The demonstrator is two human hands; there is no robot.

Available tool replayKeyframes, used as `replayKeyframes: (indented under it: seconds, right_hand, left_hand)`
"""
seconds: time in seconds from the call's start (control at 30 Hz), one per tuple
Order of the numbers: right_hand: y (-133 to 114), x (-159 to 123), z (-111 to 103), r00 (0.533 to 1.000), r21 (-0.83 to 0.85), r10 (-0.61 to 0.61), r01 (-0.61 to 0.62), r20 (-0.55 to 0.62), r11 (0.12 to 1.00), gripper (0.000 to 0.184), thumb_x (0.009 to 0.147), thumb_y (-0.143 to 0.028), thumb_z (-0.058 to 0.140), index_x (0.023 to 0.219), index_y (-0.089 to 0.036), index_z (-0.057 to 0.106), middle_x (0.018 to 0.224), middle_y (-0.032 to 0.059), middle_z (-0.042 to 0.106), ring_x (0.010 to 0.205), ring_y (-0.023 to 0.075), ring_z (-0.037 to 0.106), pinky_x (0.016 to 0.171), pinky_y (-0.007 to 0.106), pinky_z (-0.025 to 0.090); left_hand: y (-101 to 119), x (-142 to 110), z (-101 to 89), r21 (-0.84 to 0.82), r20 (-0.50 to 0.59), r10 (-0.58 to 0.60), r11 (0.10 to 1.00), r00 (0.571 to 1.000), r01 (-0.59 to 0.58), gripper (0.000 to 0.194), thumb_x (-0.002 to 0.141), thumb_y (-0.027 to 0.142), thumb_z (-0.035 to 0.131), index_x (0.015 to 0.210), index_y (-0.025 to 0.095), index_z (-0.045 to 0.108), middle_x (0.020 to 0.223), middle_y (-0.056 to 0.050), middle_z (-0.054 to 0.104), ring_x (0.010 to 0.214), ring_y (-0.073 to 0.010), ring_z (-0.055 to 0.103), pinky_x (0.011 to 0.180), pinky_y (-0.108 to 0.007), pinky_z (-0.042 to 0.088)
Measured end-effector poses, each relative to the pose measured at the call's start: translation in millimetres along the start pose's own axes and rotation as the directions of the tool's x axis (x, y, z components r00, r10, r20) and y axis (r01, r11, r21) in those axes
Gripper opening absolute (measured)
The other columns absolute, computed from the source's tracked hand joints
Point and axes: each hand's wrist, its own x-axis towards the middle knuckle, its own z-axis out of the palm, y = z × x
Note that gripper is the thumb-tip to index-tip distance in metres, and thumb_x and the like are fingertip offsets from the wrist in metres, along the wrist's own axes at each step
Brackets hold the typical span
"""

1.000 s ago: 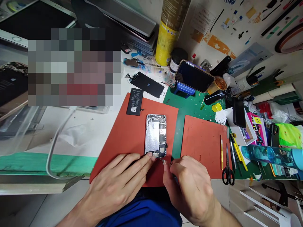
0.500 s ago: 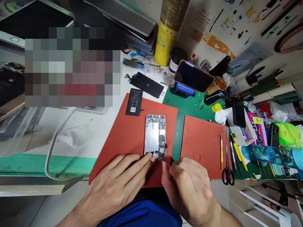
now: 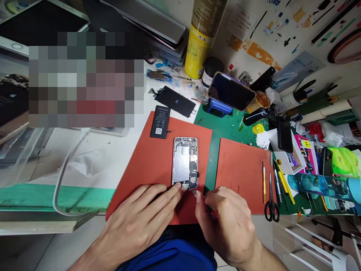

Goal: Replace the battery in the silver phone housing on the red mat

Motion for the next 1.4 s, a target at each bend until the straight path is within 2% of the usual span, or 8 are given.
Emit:
replayKeyframes:
  seconds: [0.23,0.37,0.43,0.67,0.87,1.03,1.17,1.4]
  right_hand:
    - [1.4,-1.0,-0.8,1.000,0.013,-0.031,0.031,0.003,0.999,0.019,0.100,-0.009,0.068,0.097,-0.022,0.055,0.068,-0.0053,0.067,0.053,0.0099,0.058,0.051,0.024,0.047]
    - [4.3,-2.9,-4.6,0.995,0.070,-0.065,0.060,0.069,0.996,0.016,0.099,-0.007,0.067,0.103,-0.020,0.059,0.084,0.0010,0.074,0.070,0.0139,0.070,0.062,0.027,0.055]
    - [5.3,-2.6,-6.3,0.993,0.077,-0.070,0.063,0.092,0.995,0.016,0.098,-0.006,0.066,0.106,-0.019,0.060,0.088,0.0029,0.075,0.075,0.0147,0.071,0.065,0.028,0.057]
    - [4.5,0.9,-6.1,0.993,0.054,-0.088,0.084,0.080,0.995,0.019,0.098,-0.004,0.072,0.099,-0.019,0.059,0.072,-0.0033,0.065,0.058,0.0105,0.055,0.055,0.028,0.045]
    - [2.6,5.2,-8.5,0.983,0.140,-0.152,0.137,0.102,0.981,0.018,0.098,0.001,0.064,0.097,-0.017,0.061,0.078,0.0025,0.067,0.067,0.0141,0.058,0.059,0.031,0.047]
    - [4.2,5.0,-7.3,0.983,0.100,-0.155,0.146,0.096,0.984,0.022,0.097,0.000,0.068,0.093,-0.020,0.060,0.068,-0.0039,0.057,0.058,0.0118,0.047,0.055,0.031,0.041]
    - [4.5,5.4,-5.4,0.981,0.131,-0.140,0.123,0.133,0.984,0.020,0.098,-0.002,0.066,0.094,-0.020,0.059,0.073,-0.0019,0.060,0.062,0.0128,0.051,0.057,0.031,0.042]
    - [5.6,5.5,-5.4,0.980,0.108,-0.145,0.130,0.135,0.986,0.021,0.102,-0.006,0.064,0.091,-0.022,0.056,0.071,-0.0037,0.056,0.062,0.0122,0.047,0.058,0.030,0.041]
  left_hand:
    - [-0.7,0.6,-1.0,-0.005,0.005,0.006,1.000,1.000,-0.005,0.037,0.096,0.005,0.064,0.132,0.007,0.073,0.134,-0.011,0.077,0.108,-0.0319,0.064,0.093,-0.049,0.050]
    - [-0.4,0.1,-1.5,-0.005,0.005,0.009,1.000,1.000,-0.009,0.037,0.097,0.005,0.063,0.133,0.006,0.073,0.133,-0.011,0.077,0.108,-0.0321,0.063,0.093,-0.049,0.048]
    - [-0.2,-0.7,-1.4,-0.006,0.010,0.006,1.000,1.000,-0.006,0.036,0.097,0.006,0.064,0.133,0.006,0.073,0.134,-0.011,0.077,0.108,-0.0321,0.063,0.093,-0.049,0.048]
    - [0.0,-1.0,0.3,-0.013,0.007,0.000,1.000,1.000,0.000,0.032,0.097,0.007,0.066,0.128,0.006,0.075,0.134,-0.011,0.077,0.109,-0.0317,0.063,0.093,-0.049,0.049]
    - [0.6,-1.5,0.8,-0.032,-0.011,-0.005,0.999,1.000,0.005,0.026,0.096,0.005,0.065,0.118,0.007,0.078,0.133,-0.012,0.077,0.107,-0.0318,0.063,0.092,-0.049,0.050]
    - [0.5,-2.0,0.1,-0.030,-0.014,-0.005,1.000,1.000,0.005,0.026,0.095,0.006,0.065,0.117,0.009,0.079,0.134,-0.011,0.077,0.107,-0.0312,0.064,0.091,-0.049,0.051]
    - [0.5,0.0,0.2,-0.023,-0.024,-0.012,1.000,1.000,0.011,0.025,0.096,0.006,0.063,0.114,0.010,0.080,0.131,-0.012,0.078,0.106,-0.0303,0.066,0.091,-0.048,0.052]
    - [0.7,0.3,0.2,-0.036,-0.009,-0.014,0.999,1.000,0.014,0.020,0.097,0.006,0.063,0.107,0.011,0.080,0.132,-0.011,0.078,0.106,-0.0310,0.065,0.092,-0.048,0.050]
